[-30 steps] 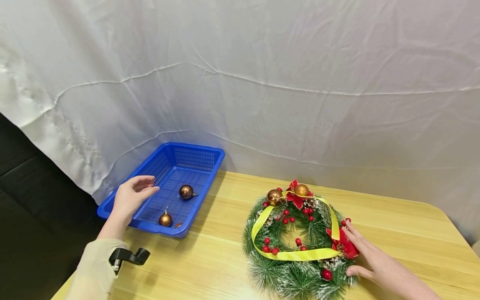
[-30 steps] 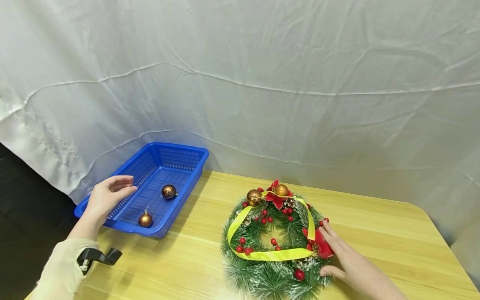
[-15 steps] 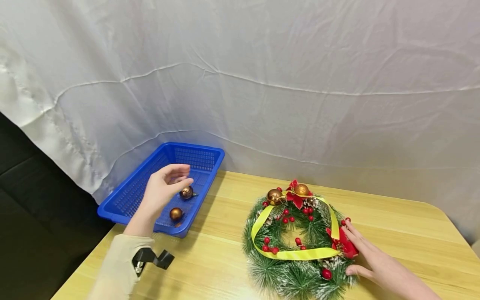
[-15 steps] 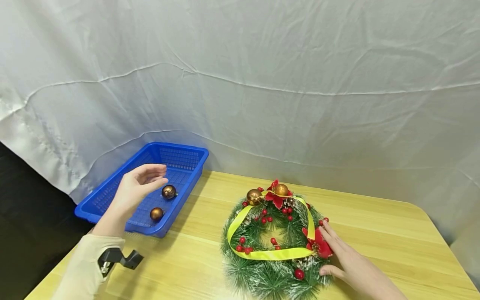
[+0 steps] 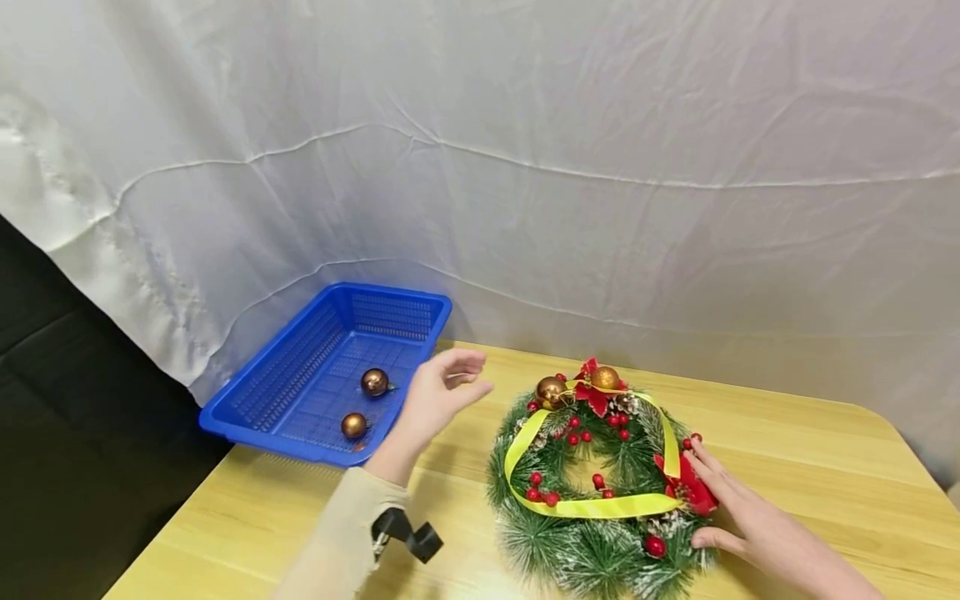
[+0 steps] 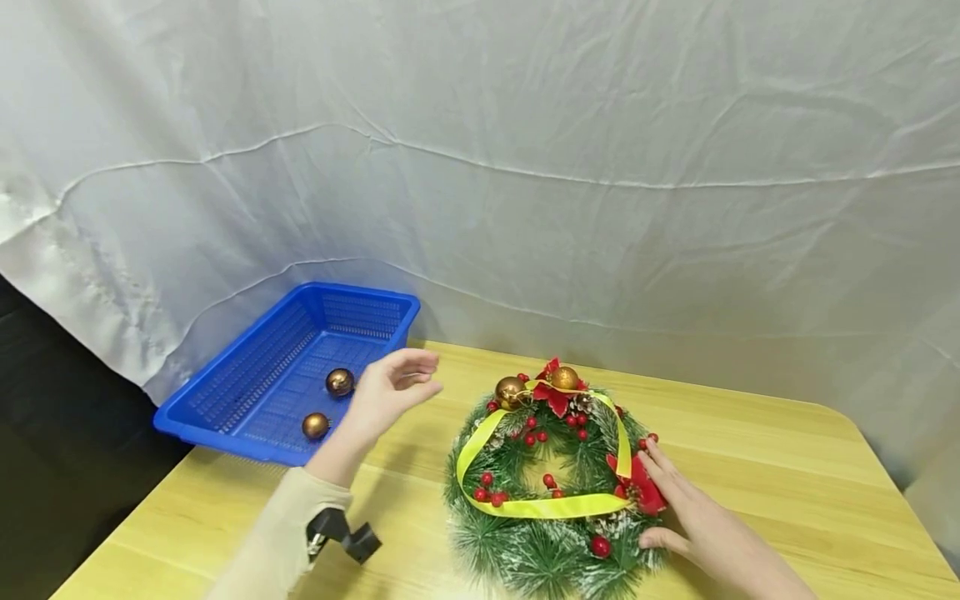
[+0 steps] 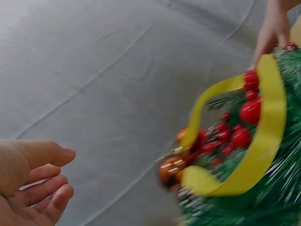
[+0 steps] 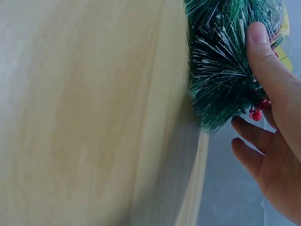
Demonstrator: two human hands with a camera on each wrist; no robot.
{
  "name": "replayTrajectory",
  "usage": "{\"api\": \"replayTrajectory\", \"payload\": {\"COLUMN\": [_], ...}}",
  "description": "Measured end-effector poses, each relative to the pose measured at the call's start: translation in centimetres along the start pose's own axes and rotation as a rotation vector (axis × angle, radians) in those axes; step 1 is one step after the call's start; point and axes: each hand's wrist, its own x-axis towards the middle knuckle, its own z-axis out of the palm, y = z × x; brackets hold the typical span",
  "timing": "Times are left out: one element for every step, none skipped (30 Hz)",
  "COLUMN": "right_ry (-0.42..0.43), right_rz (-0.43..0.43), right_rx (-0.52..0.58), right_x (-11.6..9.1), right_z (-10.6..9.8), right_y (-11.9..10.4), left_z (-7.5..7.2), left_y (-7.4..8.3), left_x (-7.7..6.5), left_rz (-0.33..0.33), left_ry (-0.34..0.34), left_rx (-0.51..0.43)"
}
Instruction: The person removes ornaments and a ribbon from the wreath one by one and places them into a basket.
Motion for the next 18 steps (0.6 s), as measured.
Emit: {"api": "replayTrajectory", "payload": {"right_ry": [0.002,0.001,0.004,0.005,0.009,0.012,0.015,0.016,0.020,0.021,0.022,0.019,0.018,0.017,0.015,0.014,0.013,0.011], "right_rz": [0.000,-0.008,-0.009,-0.014,-0.016,-0.024,-0.033,-0.039,-0.038,-0.036,-0.036,-0.033,-0.029,-0.026,-0.020,-0.024,-0.025,-0.024], "right_rx": [0.004,0.016,0.018,0.023,0.022,0.017,0.012,0.009,-0.004,-0.005,-0.008,-0.009,-0.005,-0.008,-0.010,-0.004,-0.007,-0.007], "right_x": [0.0,0.0,-0.1,0.0,0.0,0.0,0.0,0.0,0.0,0.0,0.0,0.0,0.0,0.0,0.0,0.0,0.0,0.0], "right_z": [0.0,0.0,0.0,0.0,0.0,0.0,0.1,0.1,0.1,0.1,0.1,0.1,0.1,0.0,0.0,0.0,0.0,0.0], "right_y": [0.0,0.0,0.0,0.1,0.1,0.1,0.1,0.1,0.1,0.1,0.1,0.1,0.1,0.1,0.1,0.1,0.1,0.1], "left_z": [0.8,1.6,2.3,2.9,3.5,4.0,4.4,4.9,5.3,5.6,5.9,6.2,6.4,6.7,6.8,7.0,7.2,7.3], "left_y": [-0.3,-0.6,-0.9,-1.2,-1.5,-1.8,-2.1,-2.3,-2.6,-2.8,-3.0,-3.3,-3.4,-3.6,-3.7,-3.8,-3.9,-4.0], "left_x": [0.2,0.3,0.5,0.6,0.8,1.0,1.1,1.2,1.4,1.5,1.6,1.6,1.7,1.8,1.8,1.9,2.0,2.0], "left_rz": [0.001,-0.002,-0.009,-0.018,-0.026,-0.028,-0.042,-0.054,-0.063,-0.068,-0.073,-0.074,-0.077,-0.078,-0.078,-0.083,-0.089,-0.096], "left_ry": [-0.013,-0.021,-0.026,-0.028,-0.032,-0.038,-0.044,-0.050,-0.060,-0.070,-0.081,-0.090,-0.100,-0.109,-0.118,-0.125,-0.132,-0.139], "left_rx": [-0.003,0.002,0.010,0.016,0.025,0.027,0.027,0.033,0.039,0.042,0.048,0.055,0.065,0.081,0.091,0.102,0.114,0.125]}}
